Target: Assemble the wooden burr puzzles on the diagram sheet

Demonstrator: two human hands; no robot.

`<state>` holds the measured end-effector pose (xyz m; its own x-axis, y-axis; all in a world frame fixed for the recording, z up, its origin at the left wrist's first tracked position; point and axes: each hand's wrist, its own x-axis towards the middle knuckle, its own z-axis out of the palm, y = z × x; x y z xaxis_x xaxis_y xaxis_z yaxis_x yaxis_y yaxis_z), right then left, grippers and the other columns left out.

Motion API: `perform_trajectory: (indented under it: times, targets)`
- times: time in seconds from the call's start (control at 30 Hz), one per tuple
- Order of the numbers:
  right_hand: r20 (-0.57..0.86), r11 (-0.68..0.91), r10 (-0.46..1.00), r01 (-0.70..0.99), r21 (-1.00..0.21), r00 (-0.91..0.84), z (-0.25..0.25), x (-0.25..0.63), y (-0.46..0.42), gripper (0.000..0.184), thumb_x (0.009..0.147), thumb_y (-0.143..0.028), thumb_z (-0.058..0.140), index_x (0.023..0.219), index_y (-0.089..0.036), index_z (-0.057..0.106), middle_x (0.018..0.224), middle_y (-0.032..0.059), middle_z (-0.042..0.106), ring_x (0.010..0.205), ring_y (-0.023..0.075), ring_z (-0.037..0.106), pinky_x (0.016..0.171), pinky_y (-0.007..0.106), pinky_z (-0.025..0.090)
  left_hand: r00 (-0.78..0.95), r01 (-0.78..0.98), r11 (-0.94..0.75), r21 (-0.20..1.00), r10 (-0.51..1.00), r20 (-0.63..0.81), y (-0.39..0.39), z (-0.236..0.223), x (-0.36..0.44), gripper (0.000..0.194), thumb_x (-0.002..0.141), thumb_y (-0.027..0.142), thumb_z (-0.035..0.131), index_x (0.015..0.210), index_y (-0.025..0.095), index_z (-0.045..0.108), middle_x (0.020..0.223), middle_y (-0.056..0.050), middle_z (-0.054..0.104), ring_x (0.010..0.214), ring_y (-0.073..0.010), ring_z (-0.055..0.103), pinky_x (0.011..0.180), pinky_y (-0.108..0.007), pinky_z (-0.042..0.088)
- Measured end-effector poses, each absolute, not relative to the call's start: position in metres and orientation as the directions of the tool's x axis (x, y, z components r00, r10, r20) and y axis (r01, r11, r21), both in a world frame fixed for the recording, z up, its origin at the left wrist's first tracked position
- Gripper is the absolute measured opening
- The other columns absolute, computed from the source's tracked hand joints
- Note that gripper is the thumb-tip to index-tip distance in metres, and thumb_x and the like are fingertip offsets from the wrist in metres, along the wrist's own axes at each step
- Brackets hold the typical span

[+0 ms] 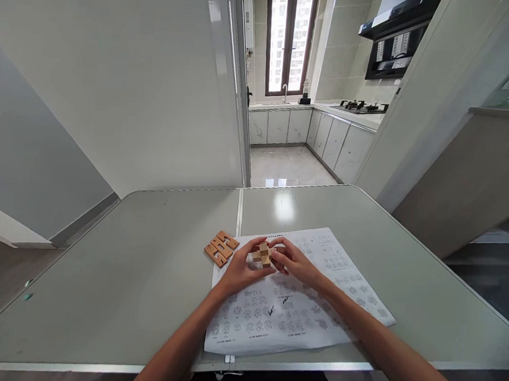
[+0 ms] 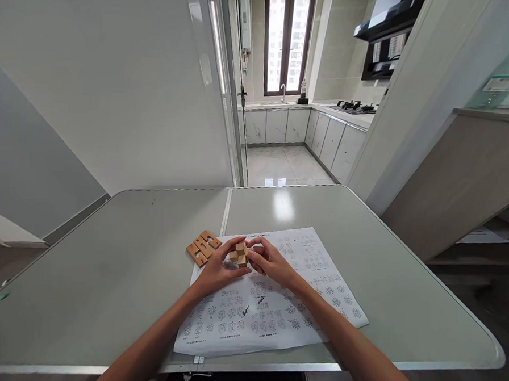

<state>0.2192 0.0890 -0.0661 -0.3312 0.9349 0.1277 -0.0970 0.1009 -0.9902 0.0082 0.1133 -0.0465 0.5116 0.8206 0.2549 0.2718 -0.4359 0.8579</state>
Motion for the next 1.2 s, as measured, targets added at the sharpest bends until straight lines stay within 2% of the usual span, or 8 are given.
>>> perform_trajectory:
  times: [0.07, 0.23, 0.37, 0.53, 0.7, 0.83, 0.97, 1.2]
  targets:
    - [0.129, 0.110, 0.941, -0.078, -0.991, -0.312, -0.067, 0.219, 0.089, 0.040, 0.097, -0.063, 0.061, 0.103, -0.024, 0.053, 0.067, -0.0073, 0.049, 0.054, 0.0106, 0.041, 0.050, 0.025, 0.035, 0.511, 0.248, -0.406, 0.880, 0.826, 0.237, 0.114, -0.049, 0.007, 0.077, 0.076, 0.044, 0.089, 0.143, 0.027, 0.056, 0.134, -0.008, 0.069, 0.120, -0.0281, 0.067, 0.107, -0.044, 0.052]
    - [0.170, 0.187, 0.942, 0.030, -0.982, -0.290, -0.066, 0.219, 0.087, 0.041, 0.098, -0.064, 0.056, 0.094, -0.024, 0.049, 0.073, -0.0038, 0.053, 0.061, 0.0131, 0.044, 0.055, 0.027, 0.036, 0.516, 0.249, -0.375, 0.893, 0.832, 0.205, 0.115, -0.052, 0.006, 0.066, 0.080, 0.044, 0.086, 0.138, 0.026, 0.061, 0.128, -0.009, 0.073, 0.116, -0.0279, 0.069, 0.106, -0.044, 0.053]
    - [0.230, 0.262, 0.928, 0.073, -0.962, -0.293, -0.066, 0.219, 0.084, 0.036, 0.101, -0.060, 0.053, 0.096, -0.024, 0.049, 0.083, -0.0003, 0.059, 0.073, 0.0166, 0.052, 0.065, 0.029, 0.042, 0.537, 0.242, -0.370, 0.897, 0.821, 0.194, 0.114, -0.049, 0.005, 0.063, 0.083, 0.044, 0.083, 0.139, 0.025, 0.061, 0.125, -0.009, 0.073, 0.116, -0.0281, 0.069, 0.105, -0.043, 0.053]
    - [0.301, 0.358, 0.903, 0.150, -0.921, -0.306, -0.068, 0.221, 0.081, 0.027, 0.105, -0.051, 0.050, 0.098, -0.025, 0.048, 0.085, 0.0000, 0.058, 0.074, 0.0179, 0.053, 0.070, 0.032, 0.044, 0.571, 0.190, -0.324, 0.927, 0.805, 0.165, 0.114, -0.045, 0.003, 0.064, 0.083, 0.043, 0.083, 0.139, 0.025, 0.060, 0.129, -0.010, 0.072, 0.117, -0.0283, 0.068, 0.106, -0.042, 0.052]
    - [0.343, 0.439, 0.876, 0.270, -0.857, -0.338, -0.065, 0.222, 0.078, 0.018, 0.107, -0.043, 0.048, 0.106, -0.025, 0.050, 0.085, 0.0011, 0.059, 0.073, 0.0184, 0.051, 0.068, 0.032, 0.044, 0.592, 0.078, -0.205, 0.976, 0.797, 0.120, 0.118, -0.052, 0.002, 0.060, 0.086, 0.048, 0.080, 0.137, 0.021, 0.063, 0.130, -0.012, 0.071, 0.119, -0.0296, 0.067, 0.105, -0.042, 0.052]
    - [0.404, 0.509, 0.847, 0.309, -0.803, -0.347, -0.063, 0.221, 0.077, 0.013, 0.106, -0.037, 0.049, 0.113, -0.026, 0.053, 0.089, 0.0024, 0.062, 0.075, 0.0188, 0.054, 0.072, 0.034, 0.047, 0.629, -0.042, -0.084, 0.996, 0.772, 0.091, 0.123, -0.056, 0.001, 0.066, 0.083, 0.055, 0.080, 0.135, 0.018, 0.063, 0.133, -0.016, 0.069, 0.123, -0.0331, 0.066, 0.105, -0.043, 0.052]
    - [0.436, 0.512, 0.856, 0.331, -0.793, -0.279, -0.065, 0.219, 0.078, 0.015, 0.103, -0.035, 0.053, 0.116, -0.027, 0.053, 0.089, 0.0030, 0.064, 0.078, 0.0199, 0.058, 0.076, 0.036, 0.050, 0.631, -0.076, -0.081, 0.994, 0.768, 0.111, 0.123, -0.053, 0.000, 0.068, 0.084, 0.049, 0.081, 0.142, 0.022, 0.058, 0.138, -0.015, 0.066, 0.125, -0.0325, 0.065, 0.106, -0.043, 0.052]
    - [0.383, 0.447, 0.892, 0.338, -0.828, -0.241, -0.073, 0.218, 0.079, 0.020, 0.098, -0.044, 0.060, 0.104, -0.026, 0.051, 0.079, 0.0009, 0.064, 0.068, 0.0189, 0.058, 0.066, 0.034, 0.048, 0.615, -0.007, -0.113, 0.994, 0.783, 0.094, 0.119, -0.048, 0.004, 0.070, 0.078, 0.048, 0.087, 0.139, 0.027, 0.058, 0.145, -0.013, 0.062, 0.122, -0.0308, 0.067, 0.105, -0.045, 0.055]
